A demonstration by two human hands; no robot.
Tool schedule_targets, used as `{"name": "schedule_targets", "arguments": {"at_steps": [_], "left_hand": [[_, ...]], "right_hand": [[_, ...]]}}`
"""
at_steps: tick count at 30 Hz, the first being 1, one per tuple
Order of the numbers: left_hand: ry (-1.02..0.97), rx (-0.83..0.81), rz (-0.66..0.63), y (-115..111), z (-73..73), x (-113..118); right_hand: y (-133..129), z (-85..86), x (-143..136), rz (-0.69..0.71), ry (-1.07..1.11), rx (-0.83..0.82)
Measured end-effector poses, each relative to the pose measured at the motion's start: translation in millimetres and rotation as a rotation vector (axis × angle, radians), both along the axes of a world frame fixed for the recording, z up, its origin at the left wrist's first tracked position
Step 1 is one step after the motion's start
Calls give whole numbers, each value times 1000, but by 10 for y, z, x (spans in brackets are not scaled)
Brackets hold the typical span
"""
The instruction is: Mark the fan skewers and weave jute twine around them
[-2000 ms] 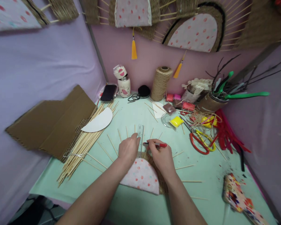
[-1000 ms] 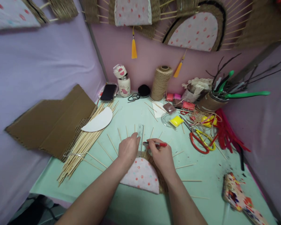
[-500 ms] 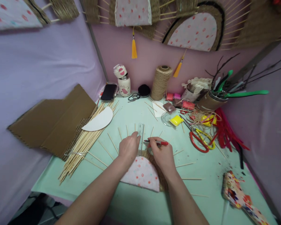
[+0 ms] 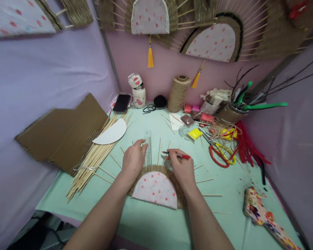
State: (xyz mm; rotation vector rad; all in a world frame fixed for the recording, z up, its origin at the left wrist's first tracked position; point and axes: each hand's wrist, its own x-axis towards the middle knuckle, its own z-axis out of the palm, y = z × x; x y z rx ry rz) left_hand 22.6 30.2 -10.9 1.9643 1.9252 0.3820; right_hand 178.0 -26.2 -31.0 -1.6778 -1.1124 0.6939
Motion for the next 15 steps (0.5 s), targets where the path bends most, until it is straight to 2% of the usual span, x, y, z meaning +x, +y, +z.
{"name": "schedule_targets", "arguments": {"at_steps": [6, 15], "left_hand": [[-9, -50, 18, -85, -29, -94], [-3, -64, -10, -113, -104, -8]], "right_hand": [[-36, 64, -75, 76, -20, -11], [-45, 47, -120, 135, -56, -46]]}}
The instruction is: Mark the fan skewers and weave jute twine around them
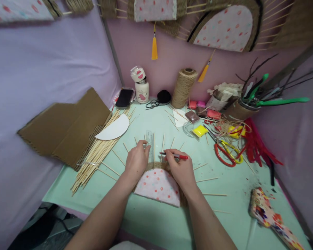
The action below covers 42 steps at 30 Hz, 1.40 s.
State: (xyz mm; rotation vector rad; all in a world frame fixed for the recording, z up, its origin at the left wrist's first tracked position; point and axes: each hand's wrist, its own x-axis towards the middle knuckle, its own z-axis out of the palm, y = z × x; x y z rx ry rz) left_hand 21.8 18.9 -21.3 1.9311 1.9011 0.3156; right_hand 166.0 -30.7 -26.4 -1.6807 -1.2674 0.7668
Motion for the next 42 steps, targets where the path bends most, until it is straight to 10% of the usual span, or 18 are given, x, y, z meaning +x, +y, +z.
{"name": "schedule_targets", "arguments": {"at_steps": [24, 42], "left_hand": [[111, 9, 6, 18, -139, 45], [167, 14, -2, 12, -157, 61]], "right_hand": [[5, -105, -41, 55, 8, 5], [-16, -59, 46, -240, 173, 178]]}}
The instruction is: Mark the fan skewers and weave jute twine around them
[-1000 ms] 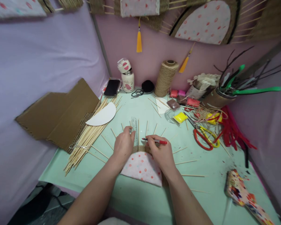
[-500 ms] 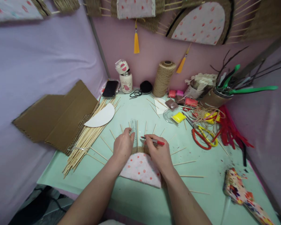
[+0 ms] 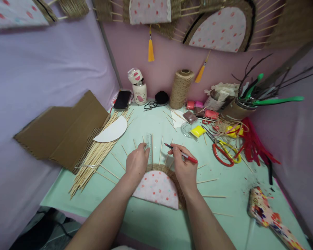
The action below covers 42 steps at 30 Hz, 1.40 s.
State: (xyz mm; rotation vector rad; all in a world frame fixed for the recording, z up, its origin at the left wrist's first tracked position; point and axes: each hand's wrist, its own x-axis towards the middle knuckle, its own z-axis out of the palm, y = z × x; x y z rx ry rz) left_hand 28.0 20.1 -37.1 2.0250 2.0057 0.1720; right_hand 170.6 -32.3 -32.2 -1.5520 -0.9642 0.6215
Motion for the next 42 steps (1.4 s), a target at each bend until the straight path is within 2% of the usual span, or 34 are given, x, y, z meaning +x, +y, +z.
{"name": "schedule_targets", "arguments": {"at_steps": [10, 21, 29, 42], "left_hand": [[-17, 6, -14, -8, 11, -4], [-19, 12, -18, -9, 7, -4], [-9, 4, -20, -3, 15, 8], [-1, -16, -15, -1, 23, 13]], "right_hand": [[-2, 48, -4, 60, -17, -65], [8, 45, -19, 81, 6, -66], [34, -1, -70, 176, 16, -86], [41, -52, -87, 243, -59, -123]]}}
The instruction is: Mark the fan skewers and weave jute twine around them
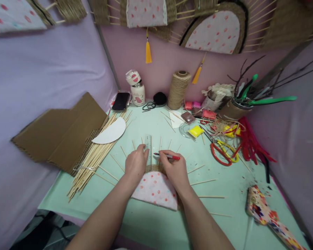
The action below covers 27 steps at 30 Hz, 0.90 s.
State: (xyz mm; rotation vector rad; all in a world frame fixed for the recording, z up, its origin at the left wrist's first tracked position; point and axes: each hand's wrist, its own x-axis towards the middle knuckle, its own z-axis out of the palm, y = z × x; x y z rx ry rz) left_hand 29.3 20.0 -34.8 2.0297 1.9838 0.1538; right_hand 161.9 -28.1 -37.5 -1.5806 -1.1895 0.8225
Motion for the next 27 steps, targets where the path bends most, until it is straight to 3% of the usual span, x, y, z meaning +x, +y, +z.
{"name": "schedule_targets", "arguments": {"at_steps": [27], "left_hand": [[-1, 9, -9, 7, -9, -4]], "right_hand": [[15, -24, -25, 42, -51, 3]]}}
